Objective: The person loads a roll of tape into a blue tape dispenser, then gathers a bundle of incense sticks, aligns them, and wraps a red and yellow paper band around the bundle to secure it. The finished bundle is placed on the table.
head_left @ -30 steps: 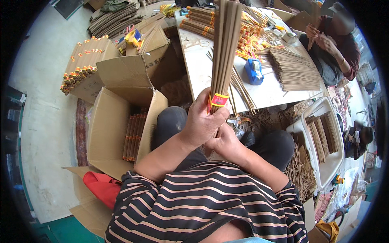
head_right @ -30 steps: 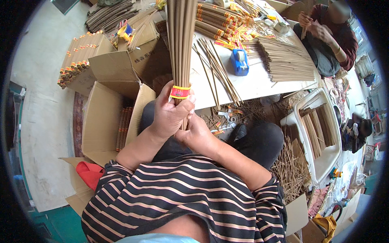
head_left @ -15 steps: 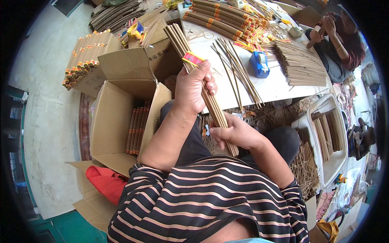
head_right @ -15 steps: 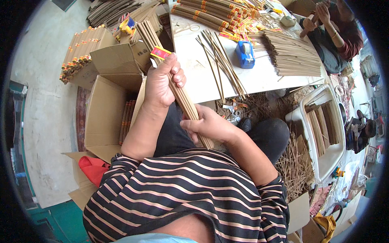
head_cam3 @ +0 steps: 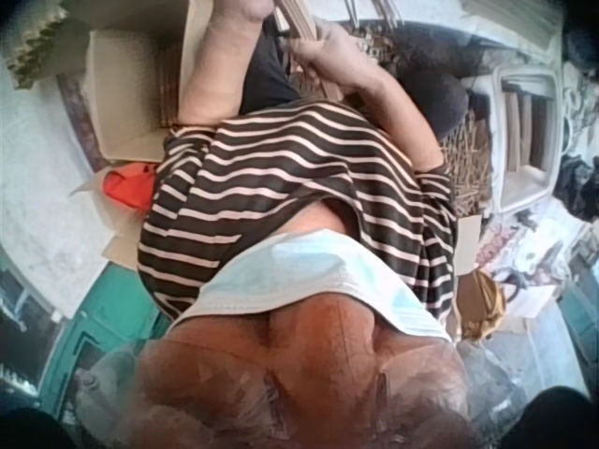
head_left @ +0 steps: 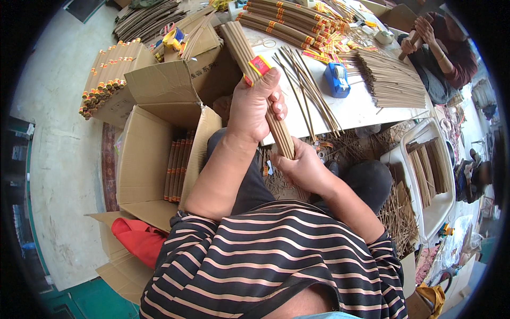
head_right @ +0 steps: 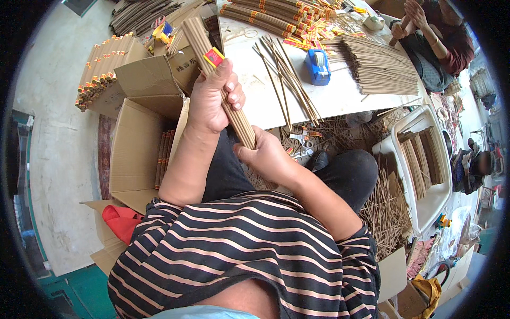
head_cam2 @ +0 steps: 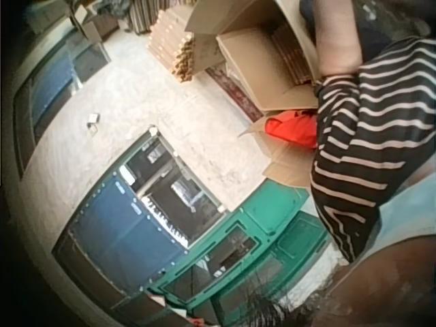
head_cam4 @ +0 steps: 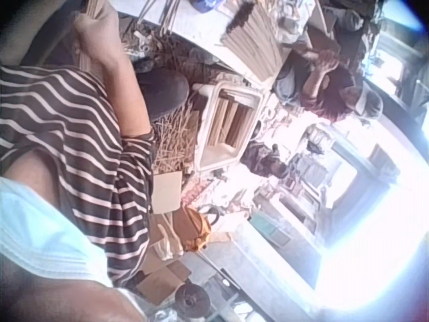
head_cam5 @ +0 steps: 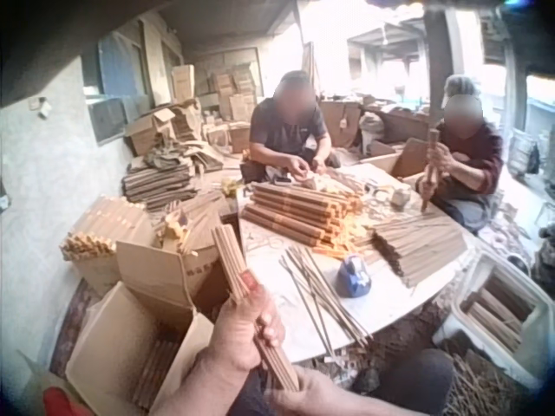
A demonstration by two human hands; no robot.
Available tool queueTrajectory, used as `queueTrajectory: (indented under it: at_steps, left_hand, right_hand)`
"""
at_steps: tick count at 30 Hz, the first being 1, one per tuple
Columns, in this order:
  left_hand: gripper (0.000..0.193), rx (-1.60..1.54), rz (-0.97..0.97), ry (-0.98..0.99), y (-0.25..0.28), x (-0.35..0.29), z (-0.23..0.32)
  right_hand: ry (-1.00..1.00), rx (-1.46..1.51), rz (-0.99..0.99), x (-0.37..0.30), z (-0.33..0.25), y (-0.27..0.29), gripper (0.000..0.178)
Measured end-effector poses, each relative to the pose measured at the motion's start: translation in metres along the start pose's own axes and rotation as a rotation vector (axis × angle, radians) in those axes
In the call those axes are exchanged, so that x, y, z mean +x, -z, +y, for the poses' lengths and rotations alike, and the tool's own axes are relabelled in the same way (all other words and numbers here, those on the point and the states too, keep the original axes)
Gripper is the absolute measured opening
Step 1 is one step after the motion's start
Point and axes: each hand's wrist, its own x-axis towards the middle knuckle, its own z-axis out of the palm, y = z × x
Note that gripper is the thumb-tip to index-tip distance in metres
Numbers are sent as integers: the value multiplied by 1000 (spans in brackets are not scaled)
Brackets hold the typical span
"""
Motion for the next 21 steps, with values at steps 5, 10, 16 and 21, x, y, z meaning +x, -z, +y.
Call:
queueTrajectory:
  at_steps: [5, 10, 16, 21]
  left_hand:
    - [22, 18, 90, 8, -2, -2, -2]
    - [21, 93, 166, -44, -4, -3, -8]
    - [20, 12, 50, 5, -6, -9, 0]
    - [16, 44, -19, 104, -1, -23, 0]
  right_hand:
    - [-180, -33, -95, -5, -20, 4, 25]
    - [-61, -345, 105, -1, -4, -1, 30]
    - [25, -145, -243, -2, -8, 22, 43]
    - [351, 226, 32, 20, -31, 39, 59]
